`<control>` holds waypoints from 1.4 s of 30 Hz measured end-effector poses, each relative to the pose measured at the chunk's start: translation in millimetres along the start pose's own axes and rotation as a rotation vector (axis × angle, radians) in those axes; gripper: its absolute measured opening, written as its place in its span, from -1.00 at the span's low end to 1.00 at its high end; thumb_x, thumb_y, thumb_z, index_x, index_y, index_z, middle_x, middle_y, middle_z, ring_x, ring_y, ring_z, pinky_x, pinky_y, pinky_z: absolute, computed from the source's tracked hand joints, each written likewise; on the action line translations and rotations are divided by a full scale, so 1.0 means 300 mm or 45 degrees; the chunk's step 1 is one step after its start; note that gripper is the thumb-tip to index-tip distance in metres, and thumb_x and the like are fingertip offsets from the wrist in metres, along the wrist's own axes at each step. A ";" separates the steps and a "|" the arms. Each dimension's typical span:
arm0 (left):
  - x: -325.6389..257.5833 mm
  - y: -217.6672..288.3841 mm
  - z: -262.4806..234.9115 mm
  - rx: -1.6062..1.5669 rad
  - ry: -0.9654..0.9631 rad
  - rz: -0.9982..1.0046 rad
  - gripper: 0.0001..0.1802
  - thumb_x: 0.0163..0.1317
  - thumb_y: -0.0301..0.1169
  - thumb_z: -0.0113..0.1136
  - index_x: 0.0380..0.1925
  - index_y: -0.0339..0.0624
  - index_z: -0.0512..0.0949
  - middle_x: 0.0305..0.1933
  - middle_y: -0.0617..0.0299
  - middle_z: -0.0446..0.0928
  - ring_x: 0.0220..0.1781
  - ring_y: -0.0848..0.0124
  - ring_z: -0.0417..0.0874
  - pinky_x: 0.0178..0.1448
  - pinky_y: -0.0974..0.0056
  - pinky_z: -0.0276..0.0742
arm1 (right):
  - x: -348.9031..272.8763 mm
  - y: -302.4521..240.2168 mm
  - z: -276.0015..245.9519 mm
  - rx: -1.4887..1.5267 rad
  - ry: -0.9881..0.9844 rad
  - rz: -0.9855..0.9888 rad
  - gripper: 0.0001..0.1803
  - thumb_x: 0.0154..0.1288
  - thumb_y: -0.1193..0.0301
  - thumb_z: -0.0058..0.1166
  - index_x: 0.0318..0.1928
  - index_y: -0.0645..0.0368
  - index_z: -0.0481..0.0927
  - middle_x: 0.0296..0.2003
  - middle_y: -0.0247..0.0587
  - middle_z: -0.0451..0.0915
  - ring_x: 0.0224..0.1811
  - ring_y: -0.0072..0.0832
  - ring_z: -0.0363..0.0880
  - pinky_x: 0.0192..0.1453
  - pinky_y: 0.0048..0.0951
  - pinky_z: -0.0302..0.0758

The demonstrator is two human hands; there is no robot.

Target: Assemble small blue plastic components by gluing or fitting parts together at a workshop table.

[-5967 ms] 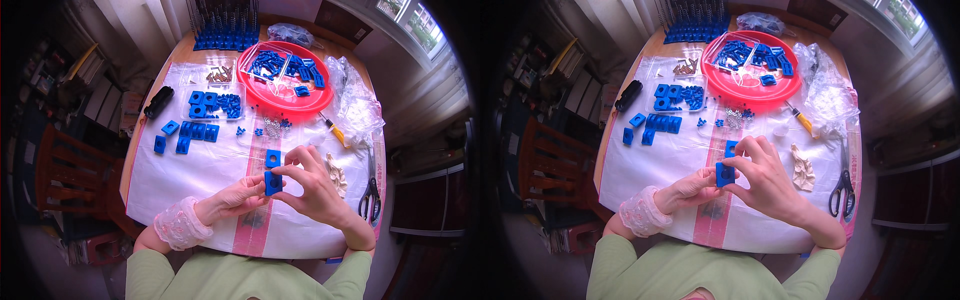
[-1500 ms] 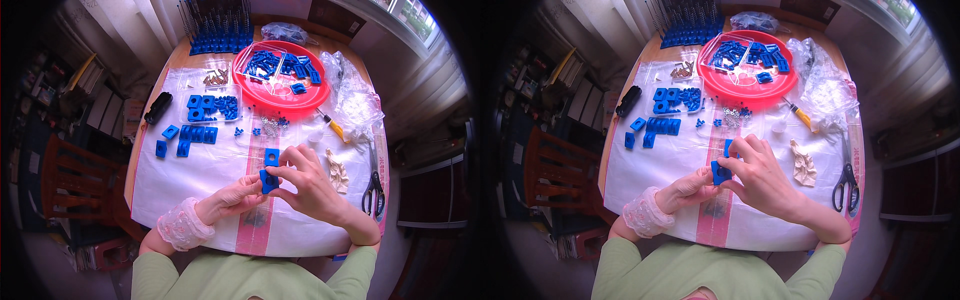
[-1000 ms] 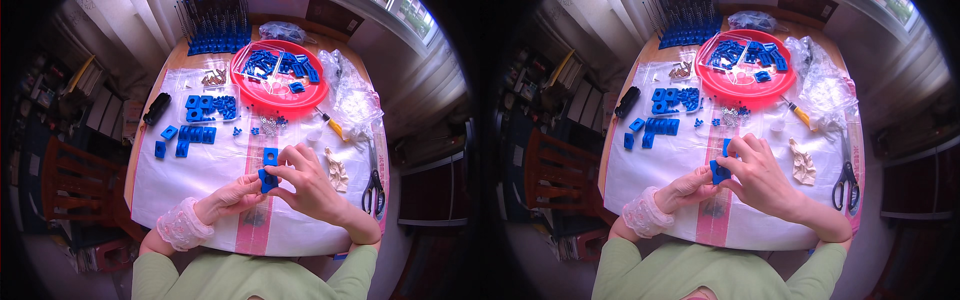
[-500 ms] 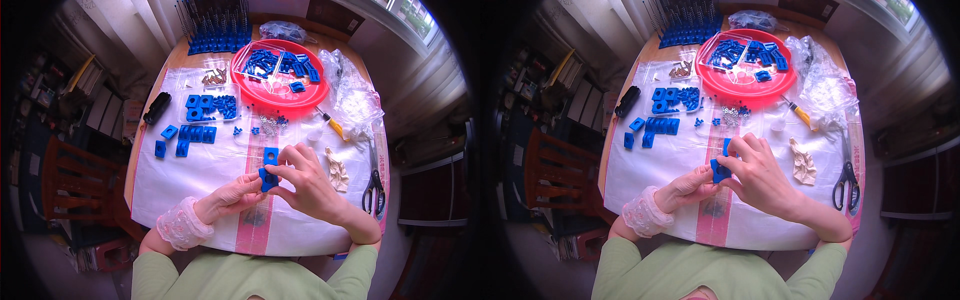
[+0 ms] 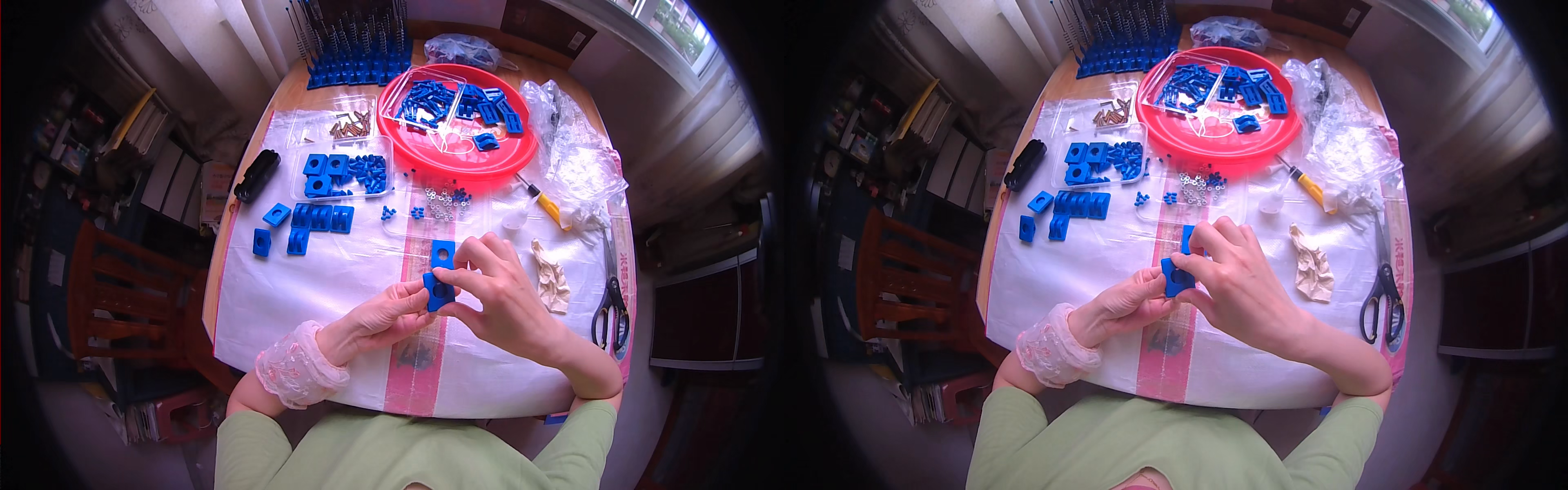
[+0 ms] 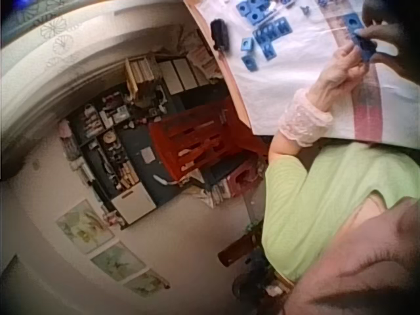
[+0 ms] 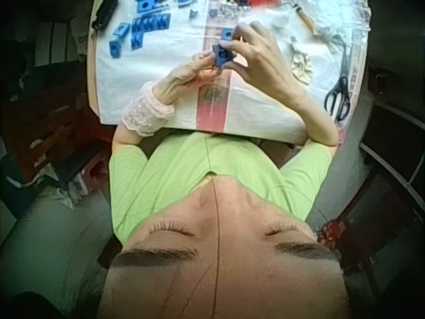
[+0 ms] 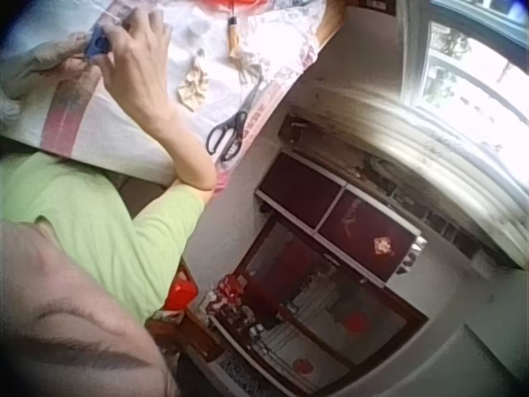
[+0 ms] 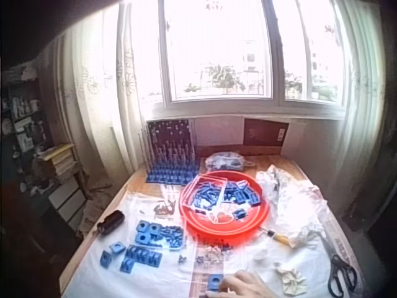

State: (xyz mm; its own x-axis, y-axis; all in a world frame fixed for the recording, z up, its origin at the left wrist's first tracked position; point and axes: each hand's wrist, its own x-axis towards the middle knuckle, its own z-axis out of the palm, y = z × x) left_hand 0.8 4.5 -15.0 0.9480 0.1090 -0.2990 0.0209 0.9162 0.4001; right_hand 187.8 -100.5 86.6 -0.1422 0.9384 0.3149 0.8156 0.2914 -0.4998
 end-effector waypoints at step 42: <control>-0.002 -0.001 -0.008 0.070 0.054 0.053 -0.56 0.36 -0.29 0.26 0.19 -0.15 0.46 0.03 0.33 0.59 0.06 0.60 0.58 0.18 0.49 0.56 | 0.006 0.016 0.013 0.048 0.007 -0.014 -0.61 -0.09 0.46 0.41 -0.15 0.14 0.67 -0.22 -0.23 0.44 -0.10 -0.29 0.40 -0.04 -0.24 0.32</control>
State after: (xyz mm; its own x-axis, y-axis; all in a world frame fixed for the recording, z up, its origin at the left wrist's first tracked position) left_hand -0.6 5.2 -17.1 0.9342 0.1636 -0.3169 0.0003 0.8882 0.4595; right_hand 189.3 -96.7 81.6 -0.1474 0.9341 0.3250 0.7923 0.3082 -0.5266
